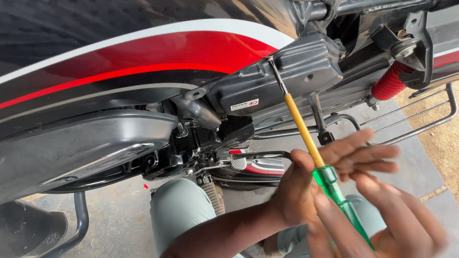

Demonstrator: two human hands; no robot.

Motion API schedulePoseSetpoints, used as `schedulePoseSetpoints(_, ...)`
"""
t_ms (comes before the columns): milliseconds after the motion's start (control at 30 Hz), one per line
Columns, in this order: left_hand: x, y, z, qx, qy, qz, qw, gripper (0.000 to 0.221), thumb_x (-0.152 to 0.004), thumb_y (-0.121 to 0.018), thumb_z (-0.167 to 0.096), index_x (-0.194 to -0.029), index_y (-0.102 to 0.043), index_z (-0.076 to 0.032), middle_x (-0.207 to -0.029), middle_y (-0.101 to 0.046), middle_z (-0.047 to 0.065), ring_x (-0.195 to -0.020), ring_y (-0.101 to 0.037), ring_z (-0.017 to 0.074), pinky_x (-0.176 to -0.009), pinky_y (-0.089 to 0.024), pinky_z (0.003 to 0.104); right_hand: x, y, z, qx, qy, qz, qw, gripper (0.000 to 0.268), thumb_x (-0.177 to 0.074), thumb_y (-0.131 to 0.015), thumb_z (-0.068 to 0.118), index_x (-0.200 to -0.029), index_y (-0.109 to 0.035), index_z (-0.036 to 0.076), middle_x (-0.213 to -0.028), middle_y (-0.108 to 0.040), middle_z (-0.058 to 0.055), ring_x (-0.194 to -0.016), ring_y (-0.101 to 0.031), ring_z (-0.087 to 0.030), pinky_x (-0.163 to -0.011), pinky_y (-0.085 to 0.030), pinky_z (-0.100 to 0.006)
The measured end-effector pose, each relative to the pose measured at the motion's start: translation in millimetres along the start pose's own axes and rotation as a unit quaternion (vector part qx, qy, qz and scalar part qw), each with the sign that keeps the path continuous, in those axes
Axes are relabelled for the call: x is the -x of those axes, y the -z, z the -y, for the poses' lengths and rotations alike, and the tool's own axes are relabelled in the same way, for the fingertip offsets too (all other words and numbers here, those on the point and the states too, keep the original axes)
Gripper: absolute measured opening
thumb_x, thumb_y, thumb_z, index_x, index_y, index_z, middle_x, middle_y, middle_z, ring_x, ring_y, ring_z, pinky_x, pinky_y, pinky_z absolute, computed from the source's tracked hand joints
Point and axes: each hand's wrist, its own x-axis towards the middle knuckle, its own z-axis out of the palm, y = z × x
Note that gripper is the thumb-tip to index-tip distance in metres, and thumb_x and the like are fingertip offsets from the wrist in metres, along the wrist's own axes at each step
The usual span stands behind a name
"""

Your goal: Use a screwdriver to work on a motorcycle side panel.

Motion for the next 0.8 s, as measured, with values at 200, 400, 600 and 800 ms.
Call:
schedulePoseSetpoints(200, -14.1, -16.0, -17.3, 0.082, 0.082, 0.092, 0.989, 0.098, -0.09, -0.041, -0.078, -0.165, -0.031, -0.017, -0.157, -0.041, 0.022, -0.141, -0.047, 0.0259, -0.117, -0.04, 0.033, -6.2, -15.8, -28.2, -0.319, 0.166, -0.108, 0.927, 0.015, -0.082, -0.075, 0.01, -0.087, -0.061, 0.008, -0.082, -0.065, 0.0, -0.071, -0.069, -0.018, -0.082, -0.06, -0.038)
schedulePoseSetpoints(400, -10.5, -8.4, -37.6, 0.072, 0.104, 0.1, 0.987, 0.057, -0.102, -0.054, -0.041, -0.143, -0.049, -0.002, -0.114, -0.063, 0.013, -0.111, -0.064, 0.0179, -0.101, -0.05, 0.028, -5.1, -52.6, -54.1, -0.401, 0.224, -0.077, 0.885, 0.017, -0.086, -0.072, 0.018, -0.085, -0.056, 0.011, -0.071, -0.059, -0.002, -0.068, -0.064, -0.013, -0.076, -0.058, -0.033)
schedulePoseSetpoints(600, 3.2, -20.2, -50.8, 0.065, 0.174, -0.057, 0.981, 0.024, -0.118, -0.046, -0.003, -0.129, -0.048, 0.018, -0.077, -0.068, 0.012, -0.082, -0.068, 0.0169, -0.085, -0.053, 0.026, 16.0, -82.7, -45.7, -0.357, 0.155, -0.159, 0.907, 0.018, -0.091, -0.071, 0.021, -0.1, -0.058, 0.014, -0.079, -0.06, -0.002, -0.082, -0.066, -0.015, -0.085, -0.057, -0.038)
schedulePoseSetpoints(800, 5.4, -38.0, -42.6, 0.062, 0.056, -0.064, 0.994, 0.049, -0.115, -0.05, -0.009, -0.157, -0.029, 0.005, -0.094, -0.069, 0.014, -0.094, -0.071, 0.0234, -0.092, -0.055, 0.034, 32.5, -66.8, -10.8, -0.306, 0.129, -0.26, 0.907, 0.023, -0.095, -0.071, 0.024, -0.113, -0.06, 0.016, -0.086, -0.062, -0.002, -0.094, -0.069, -0.017, -0.093, -0.057, -0.042)
